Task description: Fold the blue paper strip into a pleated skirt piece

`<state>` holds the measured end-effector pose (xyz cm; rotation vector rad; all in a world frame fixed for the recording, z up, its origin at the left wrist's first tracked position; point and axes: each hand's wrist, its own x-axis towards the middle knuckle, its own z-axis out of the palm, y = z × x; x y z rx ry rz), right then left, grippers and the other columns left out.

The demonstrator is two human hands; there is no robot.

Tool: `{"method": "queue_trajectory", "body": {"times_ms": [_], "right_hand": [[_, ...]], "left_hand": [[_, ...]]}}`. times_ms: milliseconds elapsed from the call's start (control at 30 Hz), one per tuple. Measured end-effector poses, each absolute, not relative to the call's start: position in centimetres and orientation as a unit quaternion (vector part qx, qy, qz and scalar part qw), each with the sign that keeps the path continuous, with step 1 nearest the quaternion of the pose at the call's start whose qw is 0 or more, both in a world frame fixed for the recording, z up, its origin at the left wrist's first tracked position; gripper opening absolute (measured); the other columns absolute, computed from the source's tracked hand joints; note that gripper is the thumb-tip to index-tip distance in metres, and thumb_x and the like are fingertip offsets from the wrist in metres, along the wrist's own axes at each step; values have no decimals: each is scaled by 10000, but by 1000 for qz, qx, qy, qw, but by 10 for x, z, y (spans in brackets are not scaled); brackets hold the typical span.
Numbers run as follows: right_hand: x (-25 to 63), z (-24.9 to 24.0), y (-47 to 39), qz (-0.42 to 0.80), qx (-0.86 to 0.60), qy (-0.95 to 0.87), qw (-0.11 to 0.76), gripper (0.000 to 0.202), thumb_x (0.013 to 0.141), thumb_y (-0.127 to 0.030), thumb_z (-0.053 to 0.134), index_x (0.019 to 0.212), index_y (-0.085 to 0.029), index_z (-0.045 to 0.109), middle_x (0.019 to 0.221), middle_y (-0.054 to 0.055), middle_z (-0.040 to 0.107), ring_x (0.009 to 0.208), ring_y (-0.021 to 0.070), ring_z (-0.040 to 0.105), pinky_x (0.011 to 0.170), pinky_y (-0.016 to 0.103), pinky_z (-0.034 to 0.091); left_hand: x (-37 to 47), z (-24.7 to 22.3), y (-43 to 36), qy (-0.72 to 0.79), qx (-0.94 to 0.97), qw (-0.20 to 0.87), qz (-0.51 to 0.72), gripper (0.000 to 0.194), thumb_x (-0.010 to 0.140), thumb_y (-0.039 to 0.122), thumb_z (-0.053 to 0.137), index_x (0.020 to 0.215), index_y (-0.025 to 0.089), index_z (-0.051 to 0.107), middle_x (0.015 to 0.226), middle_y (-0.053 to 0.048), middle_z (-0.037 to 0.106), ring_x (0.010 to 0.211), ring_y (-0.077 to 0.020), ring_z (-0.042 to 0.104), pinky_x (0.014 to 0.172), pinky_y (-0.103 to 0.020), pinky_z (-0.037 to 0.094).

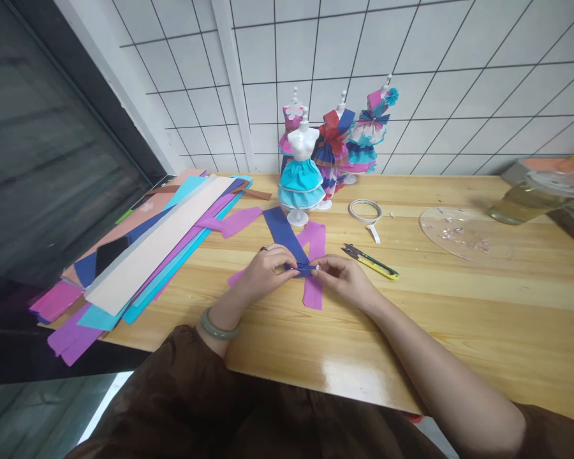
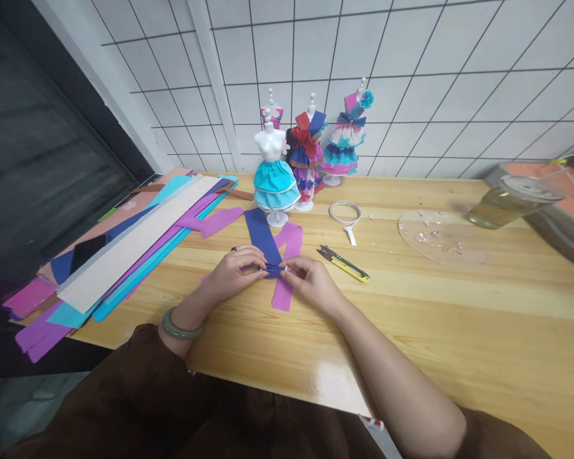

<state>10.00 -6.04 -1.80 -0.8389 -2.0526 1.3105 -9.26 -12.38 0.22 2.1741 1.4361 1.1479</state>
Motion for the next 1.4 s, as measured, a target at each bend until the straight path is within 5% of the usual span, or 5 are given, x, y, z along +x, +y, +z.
{"method": "queue_trajectory", "body": {"times_ms": [667,1133,1400], "right_hand": [[100,-20,-61,500,-309,-760,276,265,735,-347,573,894,-147,642,734,41,631,593,123,524,546,242,433],[99,-13,-65,419,-280,-819,275,247,764,-313,547,947,-175,639,767,48,597,598,124,500,543,246,422],[97,-8,-70,355,-237,-854,298,438,722,-343,621,1139,-229,553,1007,81,570,857,190,552,755,322,458]], "left_hand": [[-89,7,-129,536,742,172,363,206,731,155,557,923,202,616,909,-37,642,871,-161,560,799,-302,414],[-86,2,-128,548,719,225,365,182,704,113,520,810,170,657,809,-37,632,755,-132,565,710,-256,450],[-87,0,-128,555,716,224,359,193,683,100,521,813,170,645,816,-24,632,761,-132,566,727,-253,439]]}}
